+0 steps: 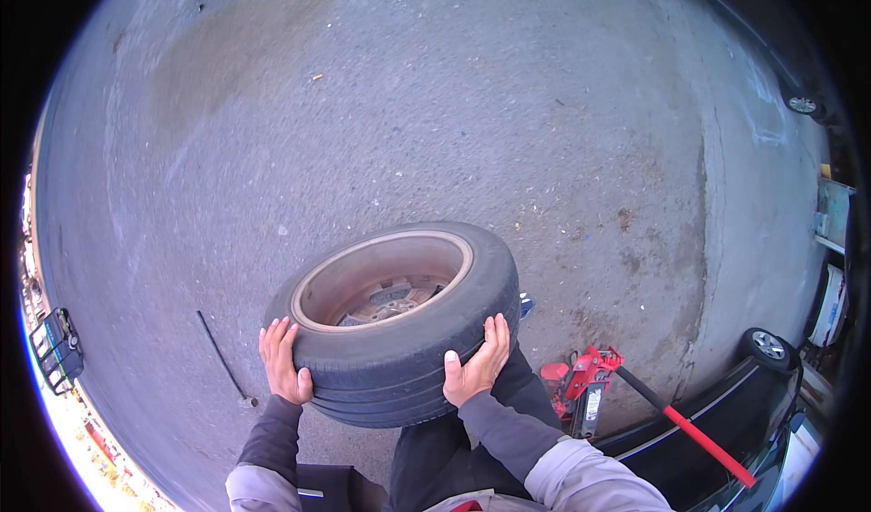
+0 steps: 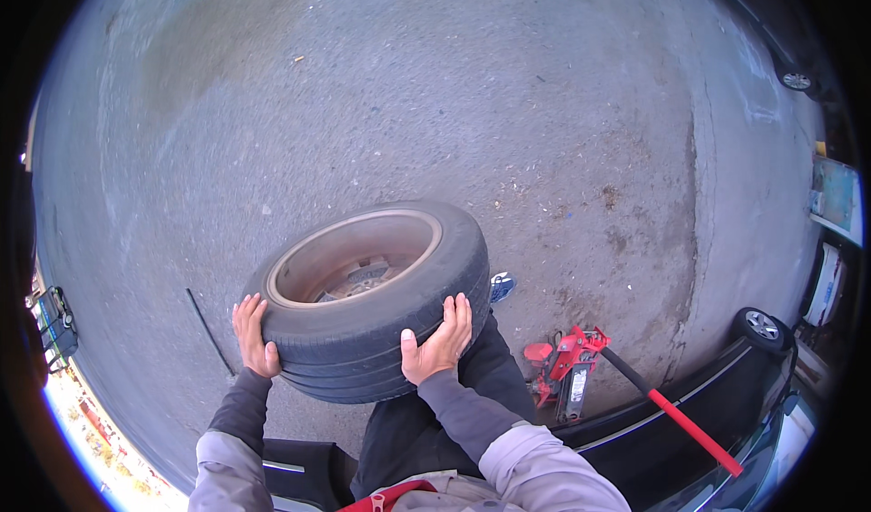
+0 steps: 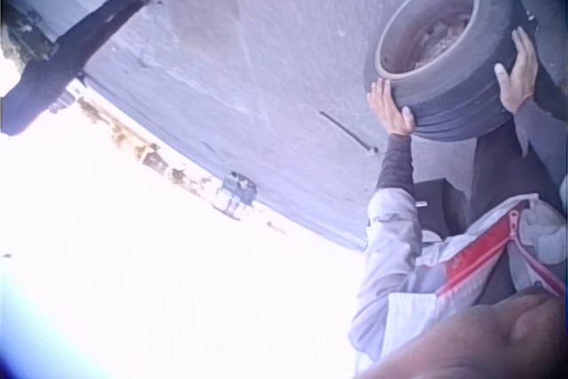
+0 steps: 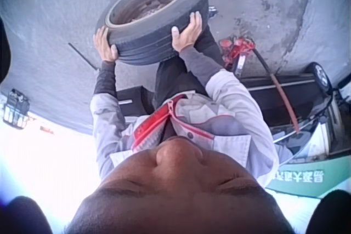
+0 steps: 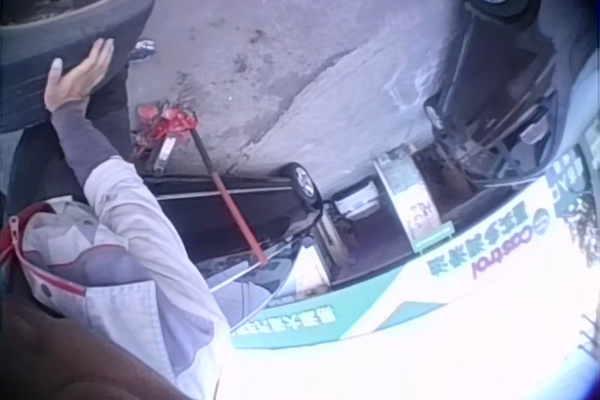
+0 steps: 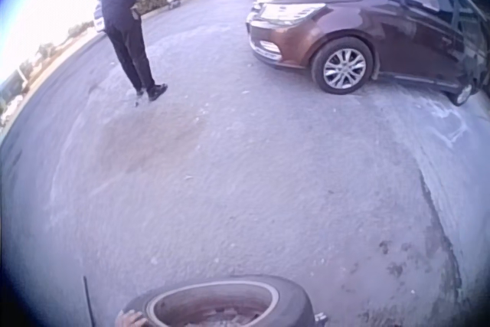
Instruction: The person removes a tire from a car using a lug wrench and jack, then rolls the tire into a garage and places it on a tire machine. The person uses a red tool to remove the valve stem cap and continues to manipulate the tire on the machine.
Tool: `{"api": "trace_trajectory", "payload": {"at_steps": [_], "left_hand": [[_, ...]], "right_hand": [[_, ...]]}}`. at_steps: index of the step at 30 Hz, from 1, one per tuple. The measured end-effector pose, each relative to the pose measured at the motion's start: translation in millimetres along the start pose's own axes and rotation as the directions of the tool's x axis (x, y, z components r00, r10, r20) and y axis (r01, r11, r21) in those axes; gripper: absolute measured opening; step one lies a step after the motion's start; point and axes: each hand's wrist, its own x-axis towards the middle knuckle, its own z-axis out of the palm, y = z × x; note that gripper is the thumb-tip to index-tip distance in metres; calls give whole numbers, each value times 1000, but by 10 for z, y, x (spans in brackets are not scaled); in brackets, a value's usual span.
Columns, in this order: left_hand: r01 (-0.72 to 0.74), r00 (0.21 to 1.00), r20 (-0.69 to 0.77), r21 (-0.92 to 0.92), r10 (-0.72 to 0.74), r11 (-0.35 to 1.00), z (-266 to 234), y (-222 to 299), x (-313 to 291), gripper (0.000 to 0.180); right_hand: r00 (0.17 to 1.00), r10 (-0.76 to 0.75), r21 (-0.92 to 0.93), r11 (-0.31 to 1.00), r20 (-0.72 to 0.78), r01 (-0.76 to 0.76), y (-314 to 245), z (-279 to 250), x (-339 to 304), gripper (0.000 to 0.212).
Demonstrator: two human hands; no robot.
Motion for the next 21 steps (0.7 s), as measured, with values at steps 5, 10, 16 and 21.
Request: {"api": "trace_trajectory", "payload": {"at_steps": [5,10,16,21], "left_hand": [[-24,1000,8,147,23,989,-127,-298,-113,88],[-78,983,-152,141,100,987,-246,315,-60,67],[-14,997,-77,-107,6,994,97,1475,149,70],[130,985,-136,151,-110,980,152,1304,366,66]], "right_hand": [[1000,3,-22,1000,13,-3,-239,138,-162,96],[999,32,-15,999,26,-32,-438,235,-217,93],[974,-29,102,995,226,6,-809,148,-233,94],[923,-212,330,939,321,100,-608,-147,-292,75]]}}
